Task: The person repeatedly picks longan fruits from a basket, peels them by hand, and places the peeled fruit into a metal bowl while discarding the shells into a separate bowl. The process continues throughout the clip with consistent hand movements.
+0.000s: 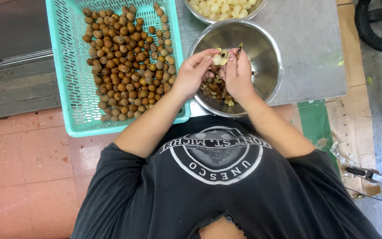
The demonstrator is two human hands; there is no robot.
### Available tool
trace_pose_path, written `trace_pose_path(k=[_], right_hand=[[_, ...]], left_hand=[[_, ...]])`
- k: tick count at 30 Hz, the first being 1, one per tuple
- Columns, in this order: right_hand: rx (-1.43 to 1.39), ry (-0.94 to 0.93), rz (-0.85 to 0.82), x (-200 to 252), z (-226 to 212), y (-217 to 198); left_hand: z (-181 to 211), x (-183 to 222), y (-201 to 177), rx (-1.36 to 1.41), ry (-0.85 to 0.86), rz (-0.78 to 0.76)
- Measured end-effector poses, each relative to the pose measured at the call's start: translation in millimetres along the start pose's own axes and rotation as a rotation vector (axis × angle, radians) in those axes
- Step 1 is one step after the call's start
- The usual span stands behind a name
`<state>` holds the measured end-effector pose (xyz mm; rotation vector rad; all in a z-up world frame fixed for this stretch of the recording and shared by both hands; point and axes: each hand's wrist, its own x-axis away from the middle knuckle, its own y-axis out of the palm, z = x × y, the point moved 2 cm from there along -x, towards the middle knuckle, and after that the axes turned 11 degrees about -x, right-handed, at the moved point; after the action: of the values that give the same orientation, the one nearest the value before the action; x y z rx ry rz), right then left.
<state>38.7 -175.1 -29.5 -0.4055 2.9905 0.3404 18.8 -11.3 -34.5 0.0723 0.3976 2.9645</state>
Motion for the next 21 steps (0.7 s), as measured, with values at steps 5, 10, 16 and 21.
trace_pose_path(k=[5,10,16,21], right_hand=[[-0.117,0.039,-0.006,3,11,-4],[0.602,-0.007,-0.135,-1,-9,-12],[0.885,0.045,-0.252,2,-64,-9],[1.046,-0.122,-0.300,7,-91,8]], left_hand=[[-11,-3,-9,0.448,-0.137,-0.026],[-7,-12,-21,0.439,-0.056,0.061],[-10,-9,-18,-0.038,0.065,0.150],[-18,-9,-14,-0.073,0.111,0.088]])
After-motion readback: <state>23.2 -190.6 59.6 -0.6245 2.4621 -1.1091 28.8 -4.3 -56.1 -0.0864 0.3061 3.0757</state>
